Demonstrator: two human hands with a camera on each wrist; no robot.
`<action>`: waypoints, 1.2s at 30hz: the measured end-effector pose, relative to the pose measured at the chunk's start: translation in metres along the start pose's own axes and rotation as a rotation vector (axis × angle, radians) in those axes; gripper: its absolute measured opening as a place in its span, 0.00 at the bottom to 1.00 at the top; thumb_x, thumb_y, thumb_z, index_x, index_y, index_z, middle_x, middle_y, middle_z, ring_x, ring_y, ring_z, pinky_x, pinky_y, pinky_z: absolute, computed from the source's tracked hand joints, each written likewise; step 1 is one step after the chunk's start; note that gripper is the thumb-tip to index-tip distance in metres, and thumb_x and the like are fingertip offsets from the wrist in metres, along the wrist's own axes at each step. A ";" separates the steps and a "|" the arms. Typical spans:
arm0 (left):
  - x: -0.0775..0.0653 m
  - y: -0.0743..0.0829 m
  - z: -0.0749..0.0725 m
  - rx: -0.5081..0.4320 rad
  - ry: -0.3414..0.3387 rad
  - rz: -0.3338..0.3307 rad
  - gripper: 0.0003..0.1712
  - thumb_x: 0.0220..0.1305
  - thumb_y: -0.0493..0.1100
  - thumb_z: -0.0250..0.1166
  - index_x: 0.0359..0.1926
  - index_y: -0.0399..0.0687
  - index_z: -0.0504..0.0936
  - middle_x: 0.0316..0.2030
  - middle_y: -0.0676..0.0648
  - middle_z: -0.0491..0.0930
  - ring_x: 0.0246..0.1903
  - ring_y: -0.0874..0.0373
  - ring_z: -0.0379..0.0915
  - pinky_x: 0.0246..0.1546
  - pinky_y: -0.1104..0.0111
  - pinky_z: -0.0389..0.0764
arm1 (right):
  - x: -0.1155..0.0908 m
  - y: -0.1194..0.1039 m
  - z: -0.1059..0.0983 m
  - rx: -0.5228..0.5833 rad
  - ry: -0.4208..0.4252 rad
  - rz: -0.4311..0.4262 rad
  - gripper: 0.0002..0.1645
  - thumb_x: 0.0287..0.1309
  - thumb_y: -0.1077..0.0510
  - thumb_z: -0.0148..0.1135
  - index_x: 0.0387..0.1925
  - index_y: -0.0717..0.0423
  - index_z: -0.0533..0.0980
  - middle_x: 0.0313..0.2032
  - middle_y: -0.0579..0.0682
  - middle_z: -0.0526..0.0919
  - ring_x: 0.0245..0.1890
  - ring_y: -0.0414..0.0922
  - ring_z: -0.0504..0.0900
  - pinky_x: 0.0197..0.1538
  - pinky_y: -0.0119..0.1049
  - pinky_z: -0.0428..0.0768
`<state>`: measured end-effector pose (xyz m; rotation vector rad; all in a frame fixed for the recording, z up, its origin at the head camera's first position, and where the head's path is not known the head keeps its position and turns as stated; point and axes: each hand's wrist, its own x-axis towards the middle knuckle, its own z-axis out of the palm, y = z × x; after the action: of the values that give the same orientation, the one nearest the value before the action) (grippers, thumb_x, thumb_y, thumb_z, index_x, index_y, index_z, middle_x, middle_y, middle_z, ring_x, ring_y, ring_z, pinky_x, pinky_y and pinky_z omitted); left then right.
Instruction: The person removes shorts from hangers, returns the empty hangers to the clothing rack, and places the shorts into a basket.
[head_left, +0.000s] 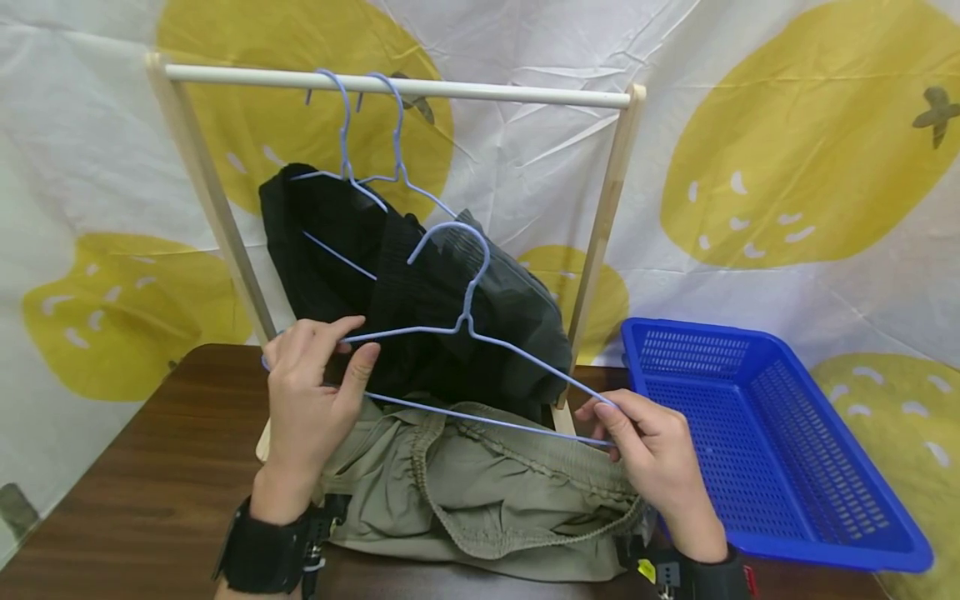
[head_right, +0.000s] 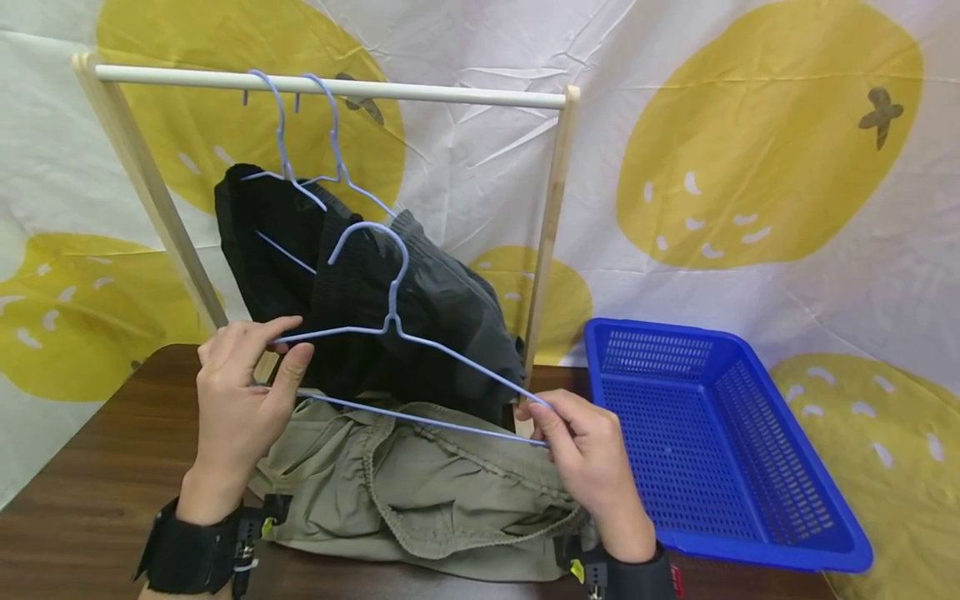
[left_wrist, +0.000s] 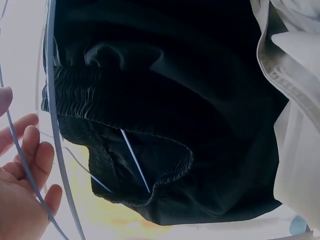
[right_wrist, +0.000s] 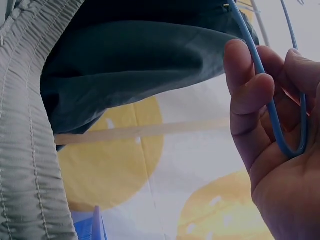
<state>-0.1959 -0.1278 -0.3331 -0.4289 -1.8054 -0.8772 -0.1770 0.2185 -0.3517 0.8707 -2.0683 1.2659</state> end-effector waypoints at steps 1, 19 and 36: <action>0.000 0.000 0.000 0.001 -0.001 0.001 0.33 0.73 0.66 0.60 0.47 0.38 0.87 0.29 0.41 0.76 0.36 0.44 0.73 0.56 0.54 0.61 | 0.000 0.000 0.000 0.002 0.002 -0.005 0.14 0.69 0.75 0.57 0.35 0.59 0.85 0.24 0.48 0.83 0.22 0.37 0.79 0.20 0.26 0.76; 0.001 -0.006 0.001 0.040 -0.007 0.034 0.37 0.75 0.65 0.55 0.56 0.34 0.82 0.54 0.35 0.81 0.58 0.38 0.73 0.73 0.37 0.53 | 0.002 -0.005 0.003 0.017 0.046 -0.005 0.14 0.70 0.75 0.56 0.36 0.60 0.84 0.23 0.51 0.83 0.22 0.33 0.77 0.20 0.28 0.75; 0.001 -0.005 0.000 0.062 0.009 0.015 0.41 0.76 0.67 0.52 0.67 0.35 0.75 0.70 0.37 0.71 0.72 0.38 0.63 0.76 0.40 0.49 | 0.004 -0.009 -0.001 0.112 0.214 0.021 0.13 0.72 0.76 0.50 0.38 0.73 0.81 0.34 0.44 0.88 0.27 0.34 0.83 0.23 0.25 0.77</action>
<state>-0.1996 -0.1308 -0.3341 -0.3979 -1.8137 -0.8094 -0.1724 0.2158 -0.3437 0.7283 -1.8582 1.4322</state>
